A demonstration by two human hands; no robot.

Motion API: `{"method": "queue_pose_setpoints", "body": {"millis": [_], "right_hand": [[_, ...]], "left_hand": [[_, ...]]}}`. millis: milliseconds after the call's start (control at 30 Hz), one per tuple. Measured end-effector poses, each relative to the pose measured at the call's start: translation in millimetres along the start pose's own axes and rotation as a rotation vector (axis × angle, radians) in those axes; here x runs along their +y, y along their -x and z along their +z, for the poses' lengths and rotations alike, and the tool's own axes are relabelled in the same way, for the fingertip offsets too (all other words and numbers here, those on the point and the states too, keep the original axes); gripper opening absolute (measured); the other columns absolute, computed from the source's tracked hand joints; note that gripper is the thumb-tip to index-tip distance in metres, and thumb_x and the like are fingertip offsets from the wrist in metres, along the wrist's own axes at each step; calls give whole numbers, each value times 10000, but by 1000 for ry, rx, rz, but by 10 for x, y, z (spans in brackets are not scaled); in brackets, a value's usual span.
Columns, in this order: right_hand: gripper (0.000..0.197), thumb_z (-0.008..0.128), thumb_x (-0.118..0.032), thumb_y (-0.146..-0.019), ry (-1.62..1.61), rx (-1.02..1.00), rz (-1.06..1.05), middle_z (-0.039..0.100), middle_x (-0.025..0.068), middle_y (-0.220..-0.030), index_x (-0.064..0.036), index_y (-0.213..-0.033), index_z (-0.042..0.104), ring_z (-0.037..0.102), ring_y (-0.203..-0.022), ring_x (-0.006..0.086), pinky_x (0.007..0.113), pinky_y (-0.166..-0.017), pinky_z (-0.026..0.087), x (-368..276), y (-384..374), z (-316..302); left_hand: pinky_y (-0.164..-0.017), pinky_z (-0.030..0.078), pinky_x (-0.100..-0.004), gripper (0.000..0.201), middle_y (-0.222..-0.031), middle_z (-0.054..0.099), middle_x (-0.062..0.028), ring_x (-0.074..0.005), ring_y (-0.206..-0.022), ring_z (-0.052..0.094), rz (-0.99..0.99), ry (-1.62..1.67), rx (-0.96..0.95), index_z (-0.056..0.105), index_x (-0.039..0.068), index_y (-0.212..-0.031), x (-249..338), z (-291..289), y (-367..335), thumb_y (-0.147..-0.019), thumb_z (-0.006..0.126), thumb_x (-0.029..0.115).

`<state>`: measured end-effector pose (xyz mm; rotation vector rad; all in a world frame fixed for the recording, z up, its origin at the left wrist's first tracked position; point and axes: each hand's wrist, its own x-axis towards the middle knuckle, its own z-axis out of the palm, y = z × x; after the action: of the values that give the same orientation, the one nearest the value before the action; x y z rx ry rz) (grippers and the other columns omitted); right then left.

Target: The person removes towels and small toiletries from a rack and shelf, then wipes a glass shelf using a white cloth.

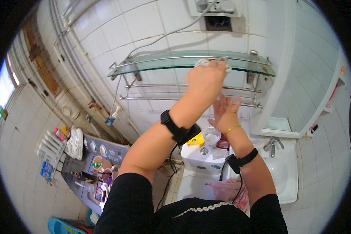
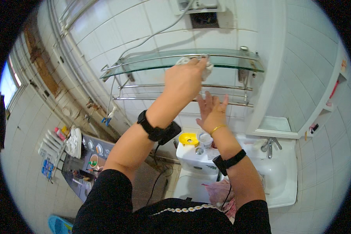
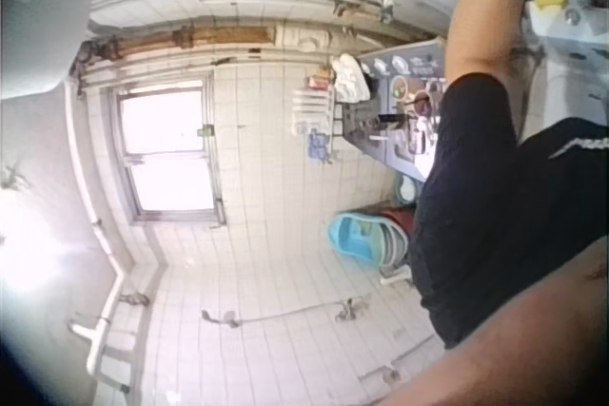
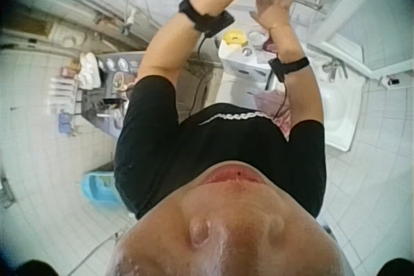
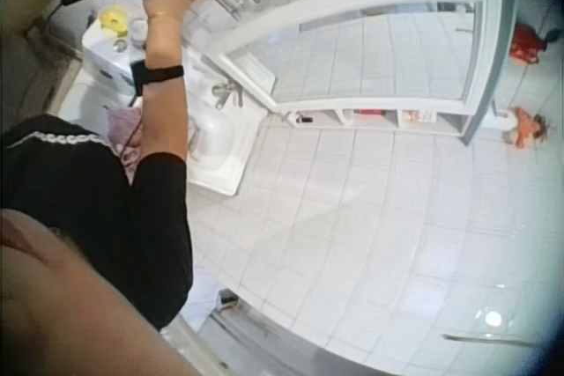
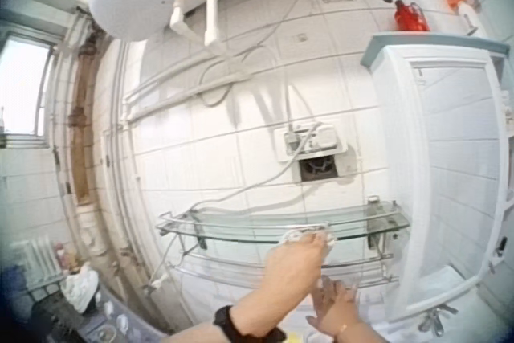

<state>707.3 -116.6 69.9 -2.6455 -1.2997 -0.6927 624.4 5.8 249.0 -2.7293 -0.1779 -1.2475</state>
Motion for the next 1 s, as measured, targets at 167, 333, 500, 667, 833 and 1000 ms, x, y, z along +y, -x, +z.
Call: {"method": "queue_pose_setpoints", "body": {"millis": [167, 333, 500, 667, 833, 1000], "right_hand": [[1161, 1044, -515, -858, 1, -5, 35, 570, 110, -1783, -278, -1862, 510, 556, -1592, 375, 852, -1449, 132, -6, 49, -132], [1096, 1075, -464, -832, -52, 101, 8, 601, 99, -1729, -284, -1786, 565, 575, -1568, 366, 831, -1455, 149, -136, 49, -219], [1079, 1080, -465, -826, -58, 70, 23, 589, 108, -1742, -288, -1765, 577, 562, -1575, 368, 835, -1451, 152, -319, 8, -271], [1109, 1089, -468, -807, -14, 69, 29, 581, 112, -1754, -267, -1770, 578, 545, -1584, 375, 846, -1443, 154, -371, -10, -178], [1140, 1094, -478, -796, 1, 70, 40, 572, 124, -1759, -237, -1779, 571, 538, -1581, 394, 844, -1442, 157, -363, 34, -219], [1142, 1091, -476, -802, 0, 74, 32, 567, 140, -1761, -227, -1784, 565, 530, -1587, 407, 836, -1445, 159, -497, -8, -255]], "left_hand": [[-851, 721, -548, 445, -1399, 874, -95, -380, -1063, 896, 2, 36, -108, 806, 222, -1521, -350, -140, 39, -1076, 785, 247], [-900, 720, -559, 425, -1421, 866, -107, -412, -1127, 889, -230, -77, -139, 803, 213, -1522, -1591, -523, 470, -1098, 771, 225], [-905, 712, -580, 437, -1404, 865, -106, -423, -1112, 884, -279, -168, -61, 797, 199, -1520, -2277, -665, 748, -1088, 753, 149], [-817, 714, -550, 255, -1283, 870, -141, -396, -1024, 887, -278, -282, -67, 827, 109, -1323, -2314, -606, 694, -1078, 764, 137], [-847, 717, -533, 493, -1414, 893, -67, -387, -1086, 892, -245, -187, -13, 810, 235, -1491, -2293, -711, 1066, -1047, 726, 37], [-800, 724, -516, 328, -1425, 905, -89, -382, -1041, 910, -231, -217, 176, 846, 179, -1374, -2816, -924, 1689, -1069, 747, 114]]}}
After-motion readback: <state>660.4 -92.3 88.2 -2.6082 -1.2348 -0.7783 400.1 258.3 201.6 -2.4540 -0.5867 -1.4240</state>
